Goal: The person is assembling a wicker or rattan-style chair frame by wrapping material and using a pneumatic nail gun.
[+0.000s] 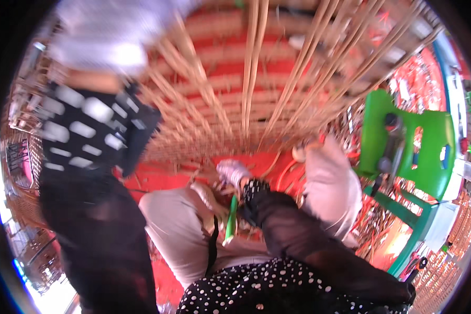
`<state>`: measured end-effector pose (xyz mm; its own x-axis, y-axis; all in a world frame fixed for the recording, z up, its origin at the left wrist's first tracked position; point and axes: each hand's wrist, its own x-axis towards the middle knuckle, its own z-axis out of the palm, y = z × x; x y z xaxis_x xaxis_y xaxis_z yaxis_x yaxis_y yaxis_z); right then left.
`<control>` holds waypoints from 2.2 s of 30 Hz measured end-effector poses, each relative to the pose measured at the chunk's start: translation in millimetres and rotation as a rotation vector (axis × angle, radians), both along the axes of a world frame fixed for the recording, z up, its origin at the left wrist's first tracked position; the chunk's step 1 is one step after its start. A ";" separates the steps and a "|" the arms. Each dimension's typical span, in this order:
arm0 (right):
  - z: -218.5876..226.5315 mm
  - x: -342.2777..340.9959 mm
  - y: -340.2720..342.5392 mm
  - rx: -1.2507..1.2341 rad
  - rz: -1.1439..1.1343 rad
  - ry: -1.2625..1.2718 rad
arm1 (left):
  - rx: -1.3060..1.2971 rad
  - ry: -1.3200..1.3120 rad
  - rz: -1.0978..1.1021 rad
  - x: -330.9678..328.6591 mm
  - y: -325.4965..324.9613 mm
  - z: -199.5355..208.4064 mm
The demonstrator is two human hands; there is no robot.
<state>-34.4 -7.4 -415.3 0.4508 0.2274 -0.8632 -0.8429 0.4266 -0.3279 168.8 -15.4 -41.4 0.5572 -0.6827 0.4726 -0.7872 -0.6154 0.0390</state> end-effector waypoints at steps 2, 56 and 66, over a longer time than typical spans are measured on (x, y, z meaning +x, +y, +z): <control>59.8 4.9 -8.9 0.006 0.028 -0.049 | -0.065 -0.075 -0.026 -18.5 7.7 14.5; 448.0 -31.9 -34.2 -0.554 -0.259 -0.827 | -0.233 0.084 -0.218 -280.4 131.5 13.6; 421.4 -44.0 -74.0 -1.980 0.717 -1.499 | -0.027 0.639 -0.269 -244.1 130.6 42.6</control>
<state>-78.4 -81.4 6.2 0.8632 0.2923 0.4117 0.3185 -0.9479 0.0052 -75.3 115.2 1.3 0.5452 -0.8287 0.1265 -0.7297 -0.3949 0.5581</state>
